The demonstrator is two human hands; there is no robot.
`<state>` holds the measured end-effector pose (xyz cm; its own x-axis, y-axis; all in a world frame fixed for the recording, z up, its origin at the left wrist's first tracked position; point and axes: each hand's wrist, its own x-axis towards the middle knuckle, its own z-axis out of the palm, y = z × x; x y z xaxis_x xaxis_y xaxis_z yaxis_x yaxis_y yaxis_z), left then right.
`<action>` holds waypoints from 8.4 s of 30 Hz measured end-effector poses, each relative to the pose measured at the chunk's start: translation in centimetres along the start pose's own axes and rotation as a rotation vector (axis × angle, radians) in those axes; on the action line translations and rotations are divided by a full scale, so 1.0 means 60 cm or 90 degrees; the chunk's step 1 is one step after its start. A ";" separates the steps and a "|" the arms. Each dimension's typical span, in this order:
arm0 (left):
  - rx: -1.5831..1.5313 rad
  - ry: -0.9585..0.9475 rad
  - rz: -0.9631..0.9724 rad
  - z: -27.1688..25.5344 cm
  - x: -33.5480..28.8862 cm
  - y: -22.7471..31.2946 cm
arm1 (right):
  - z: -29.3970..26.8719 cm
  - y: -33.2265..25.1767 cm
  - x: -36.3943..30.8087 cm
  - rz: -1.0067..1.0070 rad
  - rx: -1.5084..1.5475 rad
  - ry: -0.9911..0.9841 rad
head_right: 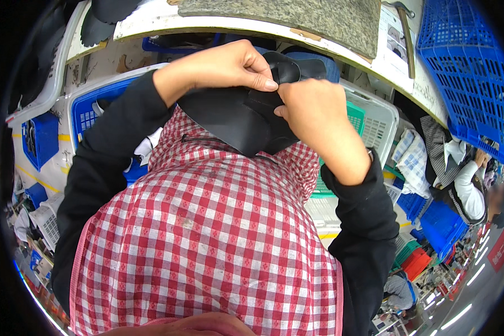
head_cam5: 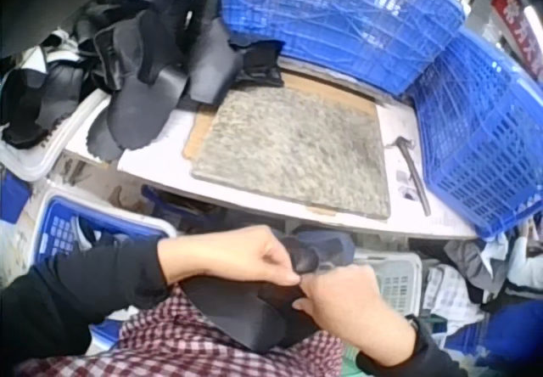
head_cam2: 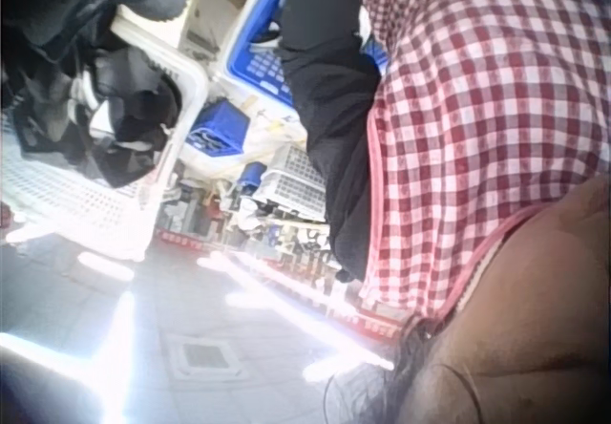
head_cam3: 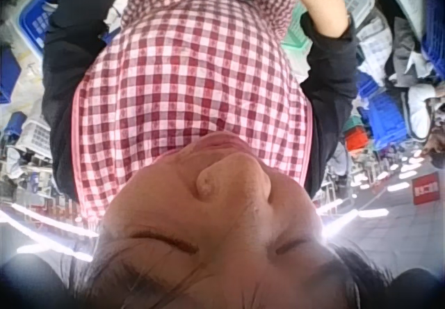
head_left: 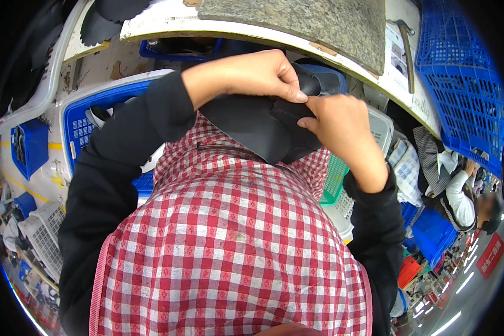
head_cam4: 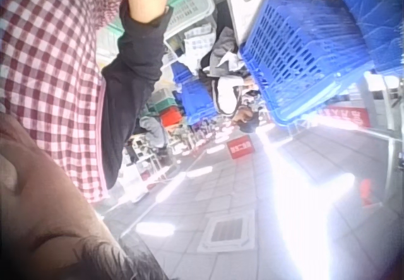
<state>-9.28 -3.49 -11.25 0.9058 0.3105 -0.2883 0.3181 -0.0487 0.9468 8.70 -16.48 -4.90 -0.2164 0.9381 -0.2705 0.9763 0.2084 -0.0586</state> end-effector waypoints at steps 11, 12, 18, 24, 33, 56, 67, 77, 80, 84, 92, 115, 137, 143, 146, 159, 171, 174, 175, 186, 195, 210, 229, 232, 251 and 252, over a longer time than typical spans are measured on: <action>0.154 -0.096 0.067 -0.024 0.037 -0.002 | 0.047 -0.031 -0.013 -0.019 0.002 0.208; 0.167 -0.055 0.022 -0.020 0.039 -0.005 | 0.051 -0.035 -0.014 -0.026 -0.009 0.235; -0.006 0.101 -0.131 0.008 0.030 -0.050 | 0.041 -0.060 -0.025 -0.132 -0.051 0.297; -0.096 0.105 0.022 0.021 0.009 -0.048 | -0.012 0.003 0.006 0.165 0.525 0.142; -0.264 0.235 0.171 0.053 -0.033 -0.051 | -0.011 0.023 0.056 0.017 0.294 -0.028; 0.021 0.328 0.169 0.103 -0.050 -0.082 | 0.004 0.008 0.014 0.003 0.309 0.234; -0.041 0.219 0.123 0.055 -0.068 -0.071 | -0.004 -0.037 -0.039 -0.064 0.064 0.131; -0.070 0.132 0.167 0.029 -0.072 -0.069 | 0.014 -0.014 -0.021 -0.045 0.176 0.131; -0.032 0.121 0.166 0.033 -0.073 -0.071 | 0.021 -0.014 -0.016 -0.038 0.186 0.135; -0.075 0.140 0.171 0.029 -0.084 -0.074 | 0.019 -0.009 -0.010 -0.017 0.197 0.107; -0.081 0.251 0.131 0.057 -0.064 -0.077 | 0.024 -0.007 -0.002 -0.032 0.281 0.141; -0.356 0.230 -0.002 0.073 -0.066 -0.073 | 0.031 0.003 0.003 0.052 0.265 0.064; -0.185 0.205 0.050 0.079 -0.064 -0.069 | 0.043 -0.006 0.009 0.027 0.164 0.136; -0.220 0.301 0.029 0.088 -0.097 -0.076 | 0.045 0.035 -0.019 0.178 0.551 0.073; -0.272 0.260 -0.008 0.075 -0.106 -0.078 | 0.058 0.034 -0.027 0.193 0.659 0.040; -0.193 -0.024 -0.114 0.016 -0.058 -0.036 | 0.055 0.000 -0.022 0.133 0.546 0.080; 0.136 0.098 -0.008 0.022 -0.039 -0.009 | 0.062 0.004 -0.018 0.161 0.473 0.061; 0.138 0.146 -0.024 0.035 -0.049 -0.013 | 0.064 0.008 -0.011 0.152 0.447 0.072; 0.145 0.154 -0.006 0.038 -0.052 -0.016 | 0.065 0.009 -0.009 0.151 0.439 0.071; -0.227 0.034 -0.077 0.050 -0.058 -0.048 | 0.065 0.010 0.000 0.144 0.475 0.036; -0.104 0.162 0.010 0.093 -0.064 -0.047 | 0.085 0.027 -0.015 0.149 0.642 0.122; -0.174 0.041 0.063 0.080 -0.040 -0.029 | 0.096 0.021 -0.045 0.193 0.631 0.253; 0.112 -0.019 0.033 0.052 -0.018 -0.012 | 0.094 0.013 -0.048 0.207 0.599 0.271; 0.005 -0.011 0.044 0.055 -0.007 -0.004 | 0.093 0.014 -0.046 0.211 0.625 0.238; -0.056 -0.115 -0.065 -0.008 0.036 0.046 | 0.109 0.012 -0.037 0.189 0.595 0.199; -0.073 -0.144 -0.126 -0.018 0.045 0.051 | 0.106 0.009 -0.038 0.188 0.589 0.197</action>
<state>-6.17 -1.79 -9.01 0.8726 0.0829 -0.4814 0.4730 0.1027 0.8751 9.75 -20.25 -10.45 0.1712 0.9749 -0.1421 0.5801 -0.2163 -0.7853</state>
